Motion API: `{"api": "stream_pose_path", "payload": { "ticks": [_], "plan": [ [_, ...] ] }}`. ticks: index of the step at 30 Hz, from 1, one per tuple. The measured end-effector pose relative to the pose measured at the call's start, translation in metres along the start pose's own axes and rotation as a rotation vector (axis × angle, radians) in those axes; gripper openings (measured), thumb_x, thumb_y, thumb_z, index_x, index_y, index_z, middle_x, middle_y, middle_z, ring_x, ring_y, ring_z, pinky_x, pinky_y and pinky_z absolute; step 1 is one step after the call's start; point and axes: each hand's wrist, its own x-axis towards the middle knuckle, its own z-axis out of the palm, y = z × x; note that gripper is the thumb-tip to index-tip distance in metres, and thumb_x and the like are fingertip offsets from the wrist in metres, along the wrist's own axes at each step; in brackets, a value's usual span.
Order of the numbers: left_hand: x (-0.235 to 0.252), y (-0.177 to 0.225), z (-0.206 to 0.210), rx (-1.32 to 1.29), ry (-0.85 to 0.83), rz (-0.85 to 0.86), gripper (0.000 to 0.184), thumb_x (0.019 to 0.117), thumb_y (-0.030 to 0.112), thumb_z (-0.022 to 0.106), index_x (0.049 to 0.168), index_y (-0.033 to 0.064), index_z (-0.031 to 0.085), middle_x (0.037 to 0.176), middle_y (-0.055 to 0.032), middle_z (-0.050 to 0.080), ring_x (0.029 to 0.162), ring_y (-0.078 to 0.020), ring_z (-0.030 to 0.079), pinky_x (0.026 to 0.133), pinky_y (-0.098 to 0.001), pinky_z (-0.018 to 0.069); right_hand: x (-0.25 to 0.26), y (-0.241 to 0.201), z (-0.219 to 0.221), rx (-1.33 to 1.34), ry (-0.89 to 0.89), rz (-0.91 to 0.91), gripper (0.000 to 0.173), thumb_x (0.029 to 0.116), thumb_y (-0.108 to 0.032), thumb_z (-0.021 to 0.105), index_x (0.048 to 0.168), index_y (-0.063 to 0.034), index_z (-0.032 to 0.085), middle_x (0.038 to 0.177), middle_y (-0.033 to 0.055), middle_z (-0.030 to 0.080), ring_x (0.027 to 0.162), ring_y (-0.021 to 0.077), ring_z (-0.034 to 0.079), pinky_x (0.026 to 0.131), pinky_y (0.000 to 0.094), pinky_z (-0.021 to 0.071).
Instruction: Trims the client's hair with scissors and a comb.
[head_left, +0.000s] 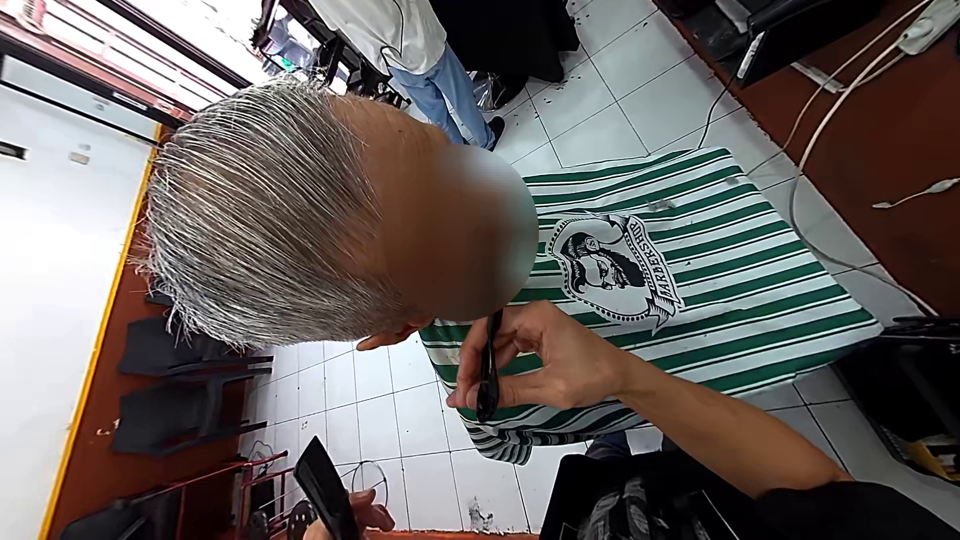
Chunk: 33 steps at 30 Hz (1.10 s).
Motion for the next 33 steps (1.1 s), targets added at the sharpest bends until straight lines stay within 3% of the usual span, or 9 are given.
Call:
{"api": "stream_pose_path", "payload": {
  "ticks": [2,6,14,33],
  "plan": [
    [0.002,0.000,0.001,-0.007,-0.006,0.004,0.034,0.1113,0.029,0.040,0.112,0.0139,0.070,0.097,0.0125,0.069,0.075,0.0033,0.063,0.066,-0.0122,0.0518,-0.005,-0.003,0.002,-0.101,0.040,0.015,0.016,0.0906,-0.002,0.074,0.103,0.0019,0.065,0.096,0.0004,0.072,0.087,0.0004,0.070,0.079,0.0174,0.0586],
    [0.003,-0.001,0.004,-0.023,0.001,0.009,0.033,0.1111,0.029,0.040,0.111,0.0135,0.070,0.095,0.0121,0.068,0.075,0.0024,0.063,0.065,-0.0130,0.0519,-0.010,-0.004,0.011,-0.167,0.077,0.068,0.022,0.0902,-0.010,0.078,0.103,0.0029,0.066,0.094,0.0023,0.072,0.086,0.0003,0.070,0.078,0.0168,0.0585],
    [0.000,0.002,0.004,-0.033,-0.011,-0.003,0.033,0.1114,0.029,0.039,0.112,0.0141,0.069,0.092,0.0119,0.068,0.073,0.0010,0.064,0.065,-0.0141,0.0529,-0.014,-0.008,0.012,-0.178,0.082,0.243,0.020,0.0879,-0.013,0.079,0.098,-0.0012,0.066,0.085,-0.0033,0.069,0.073,-0.0052,0.065,0.066,0.0117,0.0542],
    [-0.005,0.004,0.006,-0.023,-0.023,-0.021,0.033,0.1112,0.029,0.040,0.111,0.0129,0.069,0.091,0.0125,0.069,0.073,0.0025,0.064,0.065,-0.0129,0.0524,-0.001,-0.011,0.001,-0.170,0.073,0.267,0.016,0.0889,-0.009,0.078,0.099,-0.0034,0.067,0.085,-0.0044,0.069,0.075,-0.0055,0.066,0.066,0.0114,0.0541]
  ]
}}
